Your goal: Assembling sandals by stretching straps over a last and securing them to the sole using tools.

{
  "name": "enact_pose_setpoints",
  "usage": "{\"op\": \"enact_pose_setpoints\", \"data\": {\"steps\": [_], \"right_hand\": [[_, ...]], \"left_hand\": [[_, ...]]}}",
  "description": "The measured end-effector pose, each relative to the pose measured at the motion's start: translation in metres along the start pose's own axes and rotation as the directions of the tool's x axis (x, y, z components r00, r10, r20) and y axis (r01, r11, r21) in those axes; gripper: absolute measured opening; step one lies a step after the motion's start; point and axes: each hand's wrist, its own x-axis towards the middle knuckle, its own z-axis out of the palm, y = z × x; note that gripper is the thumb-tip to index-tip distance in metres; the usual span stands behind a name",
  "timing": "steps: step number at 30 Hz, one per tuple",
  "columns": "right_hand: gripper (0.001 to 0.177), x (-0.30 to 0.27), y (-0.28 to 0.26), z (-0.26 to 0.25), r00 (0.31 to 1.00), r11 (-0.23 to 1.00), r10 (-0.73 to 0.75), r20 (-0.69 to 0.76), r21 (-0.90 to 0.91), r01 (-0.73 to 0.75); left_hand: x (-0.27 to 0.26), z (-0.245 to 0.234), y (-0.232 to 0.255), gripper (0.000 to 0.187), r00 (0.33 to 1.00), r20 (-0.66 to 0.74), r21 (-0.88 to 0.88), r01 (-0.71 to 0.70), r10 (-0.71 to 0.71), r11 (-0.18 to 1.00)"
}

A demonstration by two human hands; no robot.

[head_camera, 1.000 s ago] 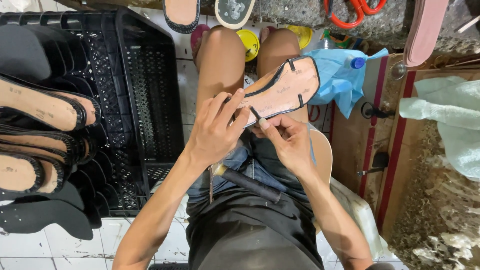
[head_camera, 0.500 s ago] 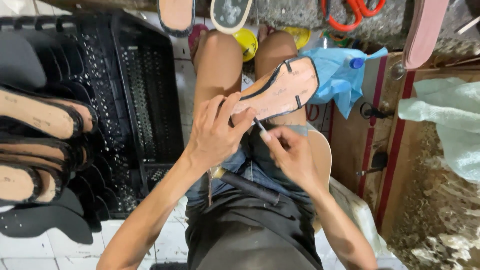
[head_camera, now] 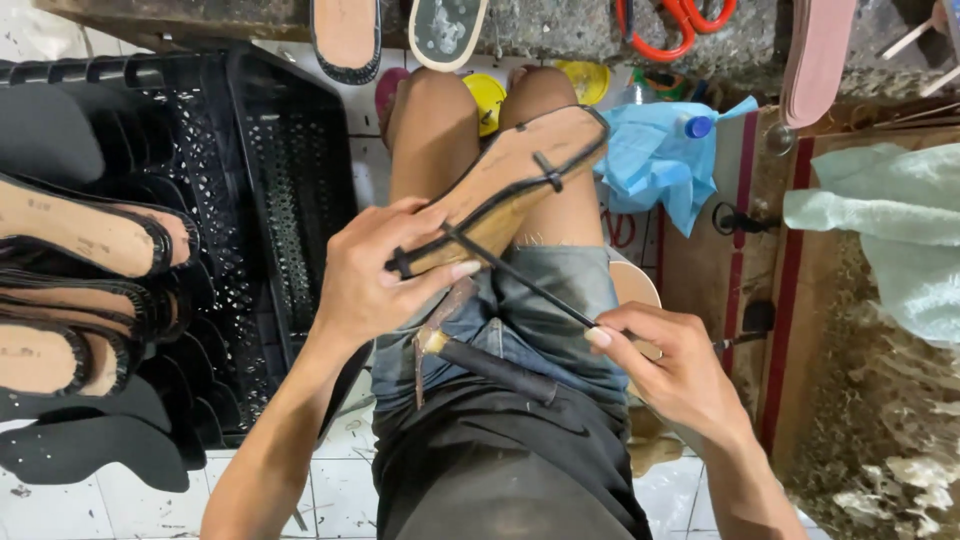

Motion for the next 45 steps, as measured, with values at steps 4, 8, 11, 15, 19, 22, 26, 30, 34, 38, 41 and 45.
{"op": "enact_pose_setpoints", "data": {"steps": [4,8,11,15,19,22,26,30,34,38,41,45], "right_hand": [[0.014,-0.002,-0.003,-0.003,0.999,0.999,-0.034,0.028,0.030,0.033],[0.014,0.002,-0.007,-0.005,0.994,0.995,-0.085,0.076,0.063,0.080],[0.013,0.002,-0.003,-0.005,0.992,0.994,-0.090,0.087,0.070,0.084],[0.014,0.002,-0.003,-0.006,0.990,0.992,-0.102,0.093,0.087,0.094],[0.015,0.003,0.000,-0.005,0.988,0.989,-0.105,0.112,0.111,0.092],[0.015,0.004,0.005,-0.002,0.985,0.983,-0.123,0.118,0.153,0.104],[0.015,0.014,0.017,0.011,0.969,0.945,-0.212,0.127,0.280,0.170],[0.013,0.016,0.047,0.047,0.951,0.872,-0.291,0.100,0.437,0.221],[0.017,0.009,0.054,0.076,0.983,0.727,-0.171,-0.061,0.666,0.168],[0.021,0.009,0.038,0.089,0.946,0.675,0.158,-0.283,0.730,0.105],[0.025,0.021,0.026,0.096,0.866,0.656,0.364,-0.344,0.755,0.024],[0.020,0.038,0.034,0.104,0.833,0.703,0.375,-0.406,0.711,0.030]], "left_hand": [[-0.017,-0.005,0.004,0.045,0.957,0.000,-0.289,0.279,-0.291,0.916],[-0.029,-0.011,0.011,0.048,0.850,0.074,-0.461,0.492,-0.521,0.738],[-0.029,-0.015,0.015,0.057,0.784,0.133,-0.513,0.578,-0.606,0.635],[-0.033,-0.018,0.021,0.070,0.716,0.181,-0.620,0.615,-0.674,0.487],[-0.040,-0.018,0.021,0.052,0.712,0.169,-0.660,0.595,-0.681,0.458],[-0.047,-0.014,0.021,0.052,0.698,0.172,-0.706,0.580,-0.695,0.407],[-0.055,-0.007,0.029,0.051,0.658,0.210,-0.784,0.555,-0.723,0.278],[-0.082,0.014,0.021,0.046,0.614,0.342,-0.844,0.533,-0.712,0.054],[-0.067,0.018,0.031,0.032,0.466,0.662,-0.739,0.537,-0.587,-0.407],[-0.027,-0.001,0.011,0.028,0.692,0.265,-0.117,0.714,-0.671,0.690],[-0.008,-0.011,0.042,0.047,0.960,-0.190,0.071,0.221,-0.205,0.973],[-0.026,0.038,0.033,0.056,0.981,0.097,0.543,-0.192,0.166,0.818]]}}
